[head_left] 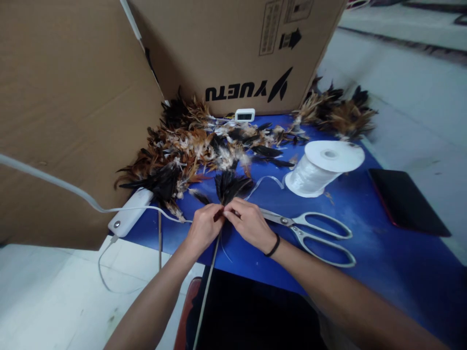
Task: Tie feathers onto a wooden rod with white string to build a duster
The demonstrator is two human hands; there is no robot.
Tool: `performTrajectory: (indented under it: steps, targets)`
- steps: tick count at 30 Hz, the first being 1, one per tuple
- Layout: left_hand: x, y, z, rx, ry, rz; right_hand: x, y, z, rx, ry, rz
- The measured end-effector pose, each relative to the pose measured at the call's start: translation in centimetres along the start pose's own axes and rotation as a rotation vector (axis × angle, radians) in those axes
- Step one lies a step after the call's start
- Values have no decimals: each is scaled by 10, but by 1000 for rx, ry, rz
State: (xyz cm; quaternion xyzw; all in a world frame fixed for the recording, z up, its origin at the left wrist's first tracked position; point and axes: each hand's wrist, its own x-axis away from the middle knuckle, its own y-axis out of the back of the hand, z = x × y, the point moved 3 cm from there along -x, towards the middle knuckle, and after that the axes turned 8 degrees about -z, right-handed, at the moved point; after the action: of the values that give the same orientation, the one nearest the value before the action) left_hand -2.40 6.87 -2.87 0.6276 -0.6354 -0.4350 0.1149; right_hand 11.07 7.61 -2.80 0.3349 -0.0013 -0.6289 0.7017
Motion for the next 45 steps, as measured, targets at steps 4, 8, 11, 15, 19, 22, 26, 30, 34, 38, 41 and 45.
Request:
performTrajectory:
  steps: [4, 8, 11, 15, 19, 22, 26, 30, 34, 38, 41, 45]
  targets:
    - [-1, 3, 5, 79, 52, 0, -1, -1, -2, -42, 14, 25]
    - [-1, 3, 11, 136, 109, 28, 1, 5, -3, -9, 22, 1]
    - [0, 2, 16, 165, 133, 39, 2, 4, -2, 33, 92, 32]
    - [2, 1, 20, 219, 186, 71, 1, -1, -4, 124, 117, 84]
    - [2, 2, 21, 292, 239, 121, 1, -1, -3, 228, 92, 85]
    - [0, 3, 23, 364, 297, 137, 2, 1, 1, 240, 100, 87]
    - [-2, 2, 27, 504, 415, 144, 5, -1, 4, 199, 155, 115]
    - [-5, 3, 28, 567, 477, 126, 5, -3, 5, 172, 196, 123]
    - [-5, 4, 27, 579, 465, 114, -1, -2, 2, -4, 102, 31]
    - [-3, 5, 27, 531, 376, 133, -4, -6, -5, -31, 2, 21]
    - [-2, 8, 25, 413, 235, 149, -5, -10, -9, -30, -14, 49]
    - [-2, 13, 18, 198, -58, 117, -6, -11, -10, -50, -29, 50]
